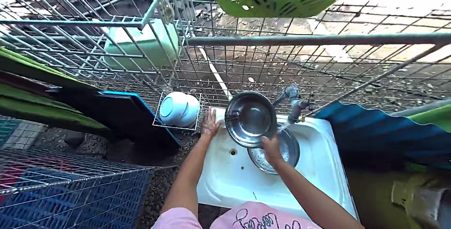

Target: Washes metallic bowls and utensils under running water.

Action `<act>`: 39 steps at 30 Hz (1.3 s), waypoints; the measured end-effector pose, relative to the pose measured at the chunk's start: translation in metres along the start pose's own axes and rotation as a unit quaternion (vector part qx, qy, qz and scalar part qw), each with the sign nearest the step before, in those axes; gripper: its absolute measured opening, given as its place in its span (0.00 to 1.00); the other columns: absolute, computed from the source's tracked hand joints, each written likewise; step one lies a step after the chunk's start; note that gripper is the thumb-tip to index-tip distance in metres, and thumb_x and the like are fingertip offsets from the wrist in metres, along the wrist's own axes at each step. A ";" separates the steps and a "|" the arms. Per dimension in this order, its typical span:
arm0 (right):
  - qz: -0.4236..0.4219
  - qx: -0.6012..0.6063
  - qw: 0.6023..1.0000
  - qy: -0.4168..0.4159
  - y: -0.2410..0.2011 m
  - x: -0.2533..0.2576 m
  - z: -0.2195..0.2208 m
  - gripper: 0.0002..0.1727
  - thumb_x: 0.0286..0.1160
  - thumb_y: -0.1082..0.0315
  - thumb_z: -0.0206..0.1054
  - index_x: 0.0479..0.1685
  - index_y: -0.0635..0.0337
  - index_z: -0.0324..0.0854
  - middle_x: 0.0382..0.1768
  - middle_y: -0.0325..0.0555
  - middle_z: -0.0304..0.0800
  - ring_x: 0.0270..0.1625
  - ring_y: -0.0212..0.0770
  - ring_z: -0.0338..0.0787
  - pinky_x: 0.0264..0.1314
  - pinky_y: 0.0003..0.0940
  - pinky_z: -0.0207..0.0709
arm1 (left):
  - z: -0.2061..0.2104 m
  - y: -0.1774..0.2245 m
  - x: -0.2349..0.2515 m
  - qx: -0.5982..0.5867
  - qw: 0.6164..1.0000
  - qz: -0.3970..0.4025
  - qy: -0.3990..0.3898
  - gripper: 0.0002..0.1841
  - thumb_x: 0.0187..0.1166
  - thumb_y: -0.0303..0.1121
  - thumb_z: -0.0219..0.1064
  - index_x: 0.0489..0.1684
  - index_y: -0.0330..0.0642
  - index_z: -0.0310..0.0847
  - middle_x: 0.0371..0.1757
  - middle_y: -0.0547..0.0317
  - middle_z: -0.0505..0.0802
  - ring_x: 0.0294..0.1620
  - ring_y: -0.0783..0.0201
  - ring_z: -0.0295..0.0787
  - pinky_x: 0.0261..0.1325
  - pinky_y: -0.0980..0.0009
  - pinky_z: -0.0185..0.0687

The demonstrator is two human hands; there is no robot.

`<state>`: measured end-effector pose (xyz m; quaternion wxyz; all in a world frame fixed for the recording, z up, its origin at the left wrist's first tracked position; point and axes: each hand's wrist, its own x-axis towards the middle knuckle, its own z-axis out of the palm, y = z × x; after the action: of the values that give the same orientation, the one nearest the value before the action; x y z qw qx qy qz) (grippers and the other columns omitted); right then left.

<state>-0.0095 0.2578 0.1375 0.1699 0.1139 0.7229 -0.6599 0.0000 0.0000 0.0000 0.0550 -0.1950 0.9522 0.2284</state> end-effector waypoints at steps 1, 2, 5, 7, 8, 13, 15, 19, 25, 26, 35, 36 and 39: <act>0.082 0.069 0.994 0.028 -0.002 0.002 -0.007 0.38 0.78 0.85 0.53 0.91 0.65 0.46 0.69 0.67 0.76 0.53 0.50 0.91 0.46 0.45 0.88 | 0.004 0.003 -0.012 0.003 0.999 -0.032 0.008 0.42 0.84 0.48 0.60 0.93 0.32 0.48 0.94 0.31 0.50 0.95 0.35 0.43 0.92 0.42 0.44; 0.148 0.128 0.980 0.042 -0.002 0.006 -0.018 0.32 0.79 0.83 0.51 0.85 0.64 0.53 0.59 0.66 0.81 0.44 0.53 0.91 0.38 0.48 0.89 | 0.008 0.011 -0.025 -0.002 0.998 -0.055 0.012 0.43 0.82 0.44 0.61 0.92 0.26 0.45 0.93 0.26 0.47 0.95 0.33 0.39 0.93 0.41 0.38; 0.243 0.223 0.942 0.054 0.008 0.011 -0.056 0.20 0.79 0.80 0.50 0.70 0.65 0.64 0.48 0.61 0.83 0.40 0.50 0.91 0.39 0.46 0.89 | 0.012 0.050 -0.058 -0.129 0.991 -0.041 0.008 0.37 0.88 0.44 0.56 0.87 0.19 0.55 0.91 0.19 0.50 0.94 0.27 0.38 0.92 0.35 0.28; 0.261 0.241 0.932 0.065 0.019 0.014 -0.077 0.17 0.78 0.80 0.50 0.65 0.64 0.66 0.45 0.58 0.83 0.39 0.48 0.90 0.39 0.43 0.89 | -0.004 0.090 -0.069 -0.362 0.928 -0.039 -0.080 0.30 0.95 0.41 0.44 0.86 0.24 0.59 0.91 0.28 0.56 0.95 0.37 0.45 0.94 0.46 0.40; 0.264 0.242 0.931 0.065 0.026 0.015 -0.087 0.18 0.79 0.80 0.51 0.66 0.63 0.66 0.46 0.58 0.83 0.40 0.47 0.91 0.41 0.43 0.89 | -0.016 0.110 -0.070 -0.473 0.867 -0.063 -0.144 0.31 0.96 0.45 0.40 0.91 0.31 0.55 0.92 0.36 0.60 0.93 0.44 0.52 0.91 0.48 0.51; 0.242 0.252 0.935 0.060 0.068 0.042 -0.114 0.21 0.86 0.74 0.58 0.75 0.62 0.64 0.51 0.55 0.85 0.47 0.44 0.90 0.48 0.41 0.87 | -0.036 0.181 -0.057 -0.539 0.814 0.007 -0.217 0.38 0.83 0.25 0.60 0.95 0.41 0.45 0.84 0.36 0.72 0.78 0.50 0.77 0.75 0.54 0.78; 0.213 0.256 0.941 0.066 0.077 0.056 -0.111 0.20 0.86 0.71 0.60 0.74 0.63 0.65 0.51 0.54 0.85 0.47 0.42 0.89 0.48 0.40 0.86 | -0.039 0.196 -0.058 -0.456 0.869 0.081 -0.173 0.37 0.77 0.19 0.61 0.91 0.33 0.54 0.84 0.36 0.73 0.84 0.52 0.72 0.85 0.58 0.66; 0.192 0.166 0.967 -0.012 0.082 0.076 -0.103 0.20 0.89 0.66 0.58 0.75 0.63 0.69 0.55 0.52 0.84 0.51 0.41 0.85 0.52 0.41 0.82 | -0.042 0.197 -0.071 -0.365 0.917 0.160 -0.036 0.28 0.75 0.15 0.57 0.79 0.31 0.75 0.81 0.36 0.78 0.87 0.46 0.69 0.91 0.55 0.57; 0.137 -0.105 0.972 -0.158 0.073 0.096 -0.084 0.20 0.90 0.64 0.59 0.67 0.74 0.77 0.52 0.60 0.90 0.48 0.46 0.91 0.57 0.40 0.85 | -0.031 0.141 -0.074 -0.380 0.878 0.199 0.212 0.18 0.73 0.12 0.57 0.59 0.19 0.85 0.66 0.27 0.88 0.74 0.37 0.83 0.82 0.52 0.72; 0.085 -0.226 0.947 -0.214 0.079 0.091 -0.084 0.23 0.88 0.61 0.63 0.68 0.75 0.79 0.58 0.64 0.90 0.57 0.52 0.91 0.67 0.47 0.81 | -0.034 0.131 -0.077 -0.363 0.875 0.210 0.243 0.17 0.73 0.13 0.57 0.58 0.18 0.85 0.65 0.26 0.88 0.73 0.36 0.84 0.81 0.52 0.73; -0.093 -0.598 0.689 -0.399 0.128 0.007 -0.117 0.22 0.88 0.72 0.52 0.74 0.75 0.74 0.68 0.78 0.81 0.74 0.76 0.79 0.76 0.71 0.68 | -0.045 0.079 -0.089 -0.615 0.704 -0.179 0.308 0.30 0.83 0.11 0.51 0.87 0.25 0.52 0.85 0.32 0.68 0.80 0.55 0.71 0.81 0.67 0.68; -0.100 -0.602 0.677 -0.411 0.130 0.006 -0.121 0.21 0.88 0.73 0.51 0.74 0.75 0.74 0.67 0.77 0.82 0.73 0.75 0.80 0.75 0.71 0.69 | -0.042 0.077 -0.090 -0.639 0.679 -0.208 0.296 0.32 0.84 0.12 0.49 0.90 0.29 0.47 0.86 0.34 0.65 0.81 0.54 0.70 0.81 0.64 0.68; -0.118 -0.601 0.633 -0.474 0.127 -0.002 -0.134 0.23 0.93 0.61 0.54 0.72 0.72 0.76 0.60 0.74 0.87 0.65 0.73 0.86 0.68 0.71 0.75 | -0.029 0.081 -0.091 -0.698 0.599 -0.289 0.267 0.33 0.87 0.16 0.46 0.92 0.41 0.42 0.87 0.37 0.63 0.80 0.49 0.70 0.77 0.53 0.73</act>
<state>0.0289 0.4036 0.0315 0.4405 -0.4283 0.7869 -0.0571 0.0507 0.0848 0.0772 -0.2911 -0.4911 0.3693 0.7332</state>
